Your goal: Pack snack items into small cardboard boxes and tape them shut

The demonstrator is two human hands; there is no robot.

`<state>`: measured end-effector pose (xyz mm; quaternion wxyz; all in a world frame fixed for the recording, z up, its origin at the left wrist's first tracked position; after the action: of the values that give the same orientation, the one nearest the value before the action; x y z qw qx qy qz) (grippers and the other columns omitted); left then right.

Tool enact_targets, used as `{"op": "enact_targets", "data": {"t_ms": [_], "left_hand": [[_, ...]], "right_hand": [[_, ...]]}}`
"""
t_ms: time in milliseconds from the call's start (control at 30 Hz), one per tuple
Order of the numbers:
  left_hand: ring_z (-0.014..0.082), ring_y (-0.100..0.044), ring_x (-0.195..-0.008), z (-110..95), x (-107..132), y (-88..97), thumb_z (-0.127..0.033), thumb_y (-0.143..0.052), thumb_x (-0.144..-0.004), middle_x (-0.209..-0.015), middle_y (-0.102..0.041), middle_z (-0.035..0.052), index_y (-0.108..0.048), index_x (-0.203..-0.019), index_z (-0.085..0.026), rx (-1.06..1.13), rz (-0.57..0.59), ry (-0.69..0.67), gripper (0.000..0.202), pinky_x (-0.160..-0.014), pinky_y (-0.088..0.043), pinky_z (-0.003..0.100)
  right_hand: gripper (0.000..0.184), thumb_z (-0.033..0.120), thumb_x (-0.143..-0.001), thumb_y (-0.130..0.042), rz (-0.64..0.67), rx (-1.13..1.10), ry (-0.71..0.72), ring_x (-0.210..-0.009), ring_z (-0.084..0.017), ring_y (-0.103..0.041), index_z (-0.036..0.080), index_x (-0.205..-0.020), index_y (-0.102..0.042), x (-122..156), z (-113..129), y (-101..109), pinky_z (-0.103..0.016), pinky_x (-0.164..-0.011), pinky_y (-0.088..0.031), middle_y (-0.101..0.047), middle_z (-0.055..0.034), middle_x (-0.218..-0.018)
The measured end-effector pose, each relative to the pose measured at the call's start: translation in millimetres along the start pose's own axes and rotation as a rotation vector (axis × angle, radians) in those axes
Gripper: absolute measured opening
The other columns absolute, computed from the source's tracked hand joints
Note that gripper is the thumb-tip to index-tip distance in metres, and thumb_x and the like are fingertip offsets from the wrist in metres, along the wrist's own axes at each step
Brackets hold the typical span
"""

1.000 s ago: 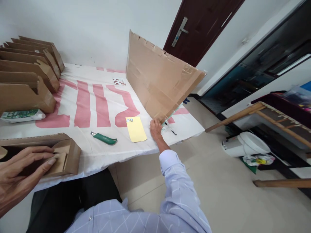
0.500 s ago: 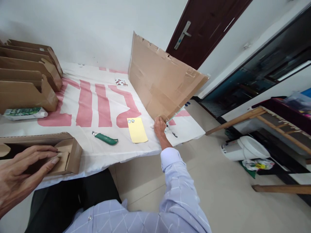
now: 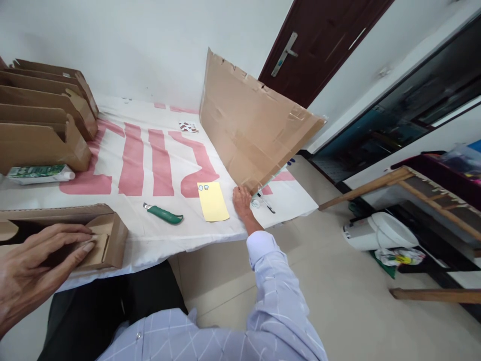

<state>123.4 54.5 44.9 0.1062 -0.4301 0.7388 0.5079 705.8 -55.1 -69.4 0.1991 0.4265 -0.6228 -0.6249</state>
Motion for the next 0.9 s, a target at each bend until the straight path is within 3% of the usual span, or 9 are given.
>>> {"op": "enact_targets", "data": {"t_ms": [533, 700, 900], "left_hand": [[0.0212, -0.075, -0.107, -1.0, -0.6, -1.5, -0.034, -0.068, -0.106, -0.114, -0.079, 0.0006, -0.074, -0.11, -0.029, 0.01, 0.013, 0.011, 0.009, -0.101, -0.052, 0.035], [0.0215, -0.075, -0.105, -3.1, -2.2, -0.6, -0.035, -0.068, -0.106, -0.112, -0.079, 0.0006, -0.075, -0.109, -0.029, -0.011, 0.0, -0.011, 0.01, -0.098, -0.053, 0.035], [0.0225, -0.074, -0.106, -2.3, -1.9, -1.6, -0.035, -0.066, -0.107, -0.112, -0.078, 0.0019, -0.073, -0.111, -0.029, -0.02, 0.007, -0.025, 0.01, -0.097, -0.053, 0.037]], "right_hand": [[0.025, 0.026, -0.11, -0.055, -0.013, -0.165, 0.019, -0.116, -0.029, -0.063, 0.016, -0.11, -0.078, 14.8, -0.4, -10.5, -0.035, -0.096, -0.047, -0.076, -0.0183, -0.127], [0.037, 0.029, -0.112, -0.046, -0.037, -0.234, -0.058, -0.107, -0.027, -0.065, 0.016, -0.102, -0.08, 7.4, -5.7, -16.9, -0.035, -0.096, -0.048, -0.079, -0.0166, -0.117], [0.028, 0.027, -0.104, -0.053, -0.079, -0.302, -0.112, -0.106, -0.028, -0.062, 0.018, -0.096, -0.078, 2.1, -5.8, -24.8, -0.036, -0.097, -0.047, -0.077, -0.0159, -0.112]]}}
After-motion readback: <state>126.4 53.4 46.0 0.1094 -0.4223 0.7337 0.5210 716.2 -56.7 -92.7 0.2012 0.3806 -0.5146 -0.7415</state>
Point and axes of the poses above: each hand's wrist, its own x-axis away from the middle knuckle, its own y-axis out of the back of the hand, z = x × y, the point moved 2 cm from there along -x, towards the middle knuckle
